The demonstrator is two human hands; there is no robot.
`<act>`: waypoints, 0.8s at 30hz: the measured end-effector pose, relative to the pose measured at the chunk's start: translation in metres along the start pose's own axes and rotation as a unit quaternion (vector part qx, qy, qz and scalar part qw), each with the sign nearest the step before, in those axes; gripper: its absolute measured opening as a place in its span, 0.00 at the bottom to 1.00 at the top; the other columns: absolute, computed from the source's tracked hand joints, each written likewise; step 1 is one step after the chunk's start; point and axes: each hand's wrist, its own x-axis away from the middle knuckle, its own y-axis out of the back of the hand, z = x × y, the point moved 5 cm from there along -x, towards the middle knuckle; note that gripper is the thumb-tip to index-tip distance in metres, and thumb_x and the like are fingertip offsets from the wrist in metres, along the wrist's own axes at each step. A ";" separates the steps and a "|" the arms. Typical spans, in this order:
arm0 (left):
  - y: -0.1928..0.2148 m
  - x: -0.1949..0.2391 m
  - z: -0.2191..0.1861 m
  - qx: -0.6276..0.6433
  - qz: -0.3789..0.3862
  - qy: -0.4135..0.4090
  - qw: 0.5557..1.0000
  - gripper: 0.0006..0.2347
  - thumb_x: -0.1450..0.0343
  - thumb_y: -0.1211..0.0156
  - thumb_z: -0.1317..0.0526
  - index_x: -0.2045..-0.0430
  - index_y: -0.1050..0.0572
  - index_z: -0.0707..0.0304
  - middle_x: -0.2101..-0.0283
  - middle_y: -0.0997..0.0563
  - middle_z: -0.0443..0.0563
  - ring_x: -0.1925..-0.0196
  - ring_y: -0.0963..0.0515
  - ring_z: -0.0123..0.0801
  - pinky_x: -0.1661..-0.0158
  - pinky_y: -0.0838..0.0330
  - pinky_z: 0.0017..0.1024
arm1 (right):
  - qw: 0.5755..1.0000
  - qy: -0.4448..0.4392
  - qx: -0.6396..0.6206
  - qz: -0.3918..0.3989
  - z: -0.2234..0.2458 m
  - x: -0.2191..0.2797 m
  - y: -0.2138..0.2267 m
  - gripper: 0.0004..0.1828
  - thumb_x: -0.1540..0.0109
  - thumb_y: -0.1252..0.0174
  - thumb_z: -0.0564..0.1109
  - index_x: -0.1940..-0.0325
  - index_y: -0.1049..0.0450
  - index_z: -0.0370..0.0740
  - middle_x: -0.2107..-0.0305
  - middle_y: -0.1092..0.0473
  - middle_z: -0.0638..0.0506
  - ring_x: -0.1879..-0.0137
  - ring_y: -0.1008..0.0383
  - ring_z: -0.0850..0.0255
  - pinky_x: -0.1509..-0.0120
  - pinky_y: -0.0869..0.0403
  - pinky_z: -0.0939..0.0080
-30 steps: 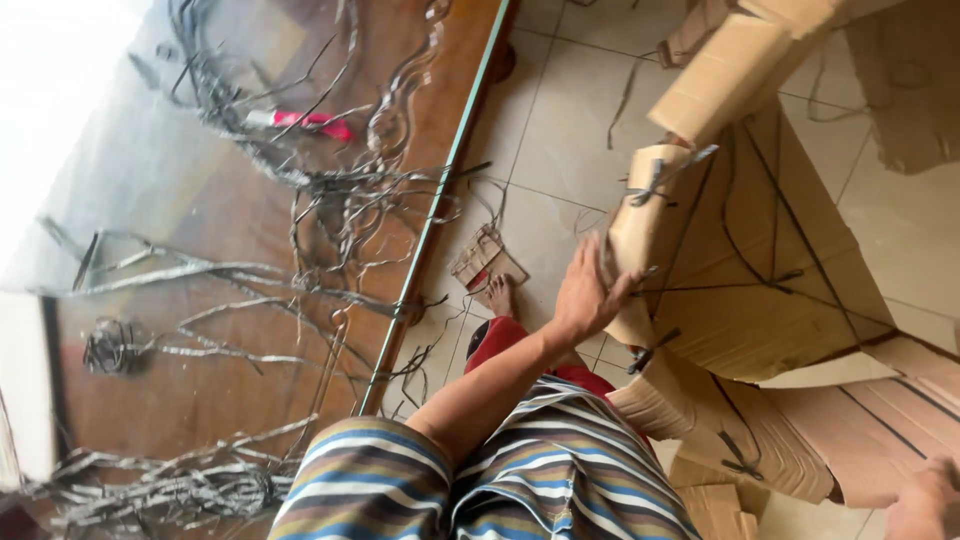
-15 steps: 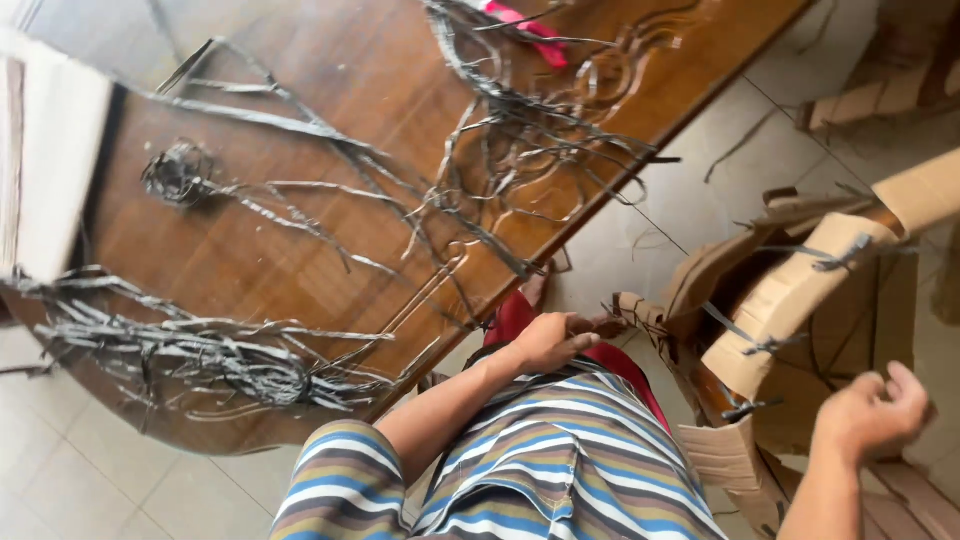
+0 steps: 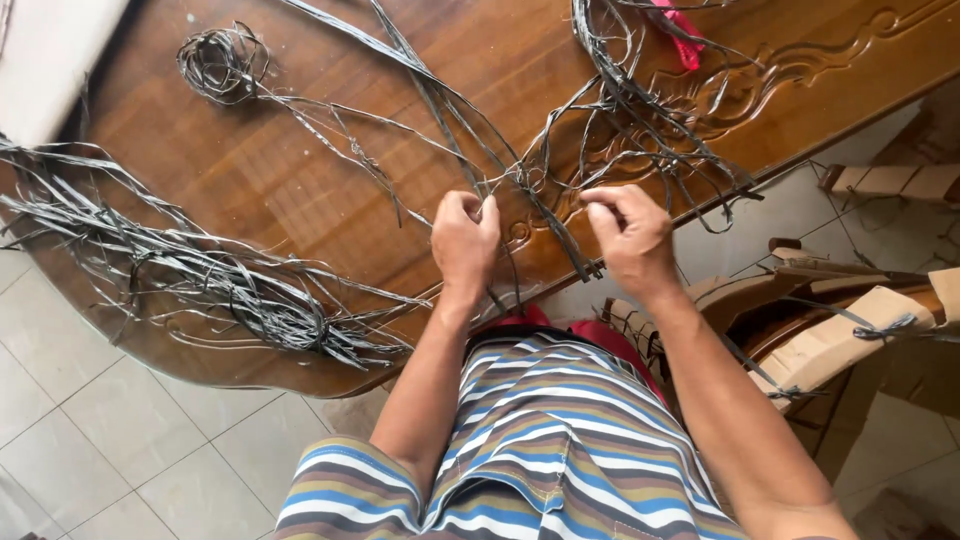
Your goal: The person ties strips of material around stacked cardboard pieces to form a curved structure. They repeatedly pick up strips, wrap them around the cardboard, and tie knots to secure the pieces together.
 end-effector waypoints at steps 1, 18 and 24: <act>-0.007 -0.009 0.013 -0.053 0.019 0.025 0.998 0.07 0.35 0.34 0.55 0.72 0.25 0.52 0.75 0.23 0.48 0.67 0.18 0.44 0.65 0.23 0.41 | 0.999 -0.019 -0.021 0.017 0.003 -0.001 -0.008 0.10 0.33 0.43 0.36 0.53 0.17 0.43 0.66 0.24 0.49 0.60 0.23 0.58 0.57 0.24 0.60; 0.020 -0.034 -0.028 0.406 0.079 0.299 0.860 0.14 0.30 0.40 0.69 0.54 0.37 0.63 0.69 0.15 0.61 0.85 0.23 0.23 0.83 0.31 0.14 | 0.982 -0.111 -0.119 0.100 0.042 -0.001 -0.026 0.13 0.35 0.42 0.40 0.47 0.20 0.42 0.62 0.22 0.43 0.54 0.20 0.54 0.49 0.22 0.51; -0.006 -0.017 -0.058 0.534 0.119 0.331 0.769 0.20 0.31 0.34 0.70 0.47 0.35 0.68 0.64 0.15 0.62 0.80 0.17 0.28 0.80 0.21 0.16 | 0.954 -0.191 -0.178 0.147 0.050 0.001 -0.050 0.16 0.32 0.43 0.46 0.41 0.26 0.41 0.62 0.21 0.45 0.52 0.21 0.56 0.42 0.25 0.48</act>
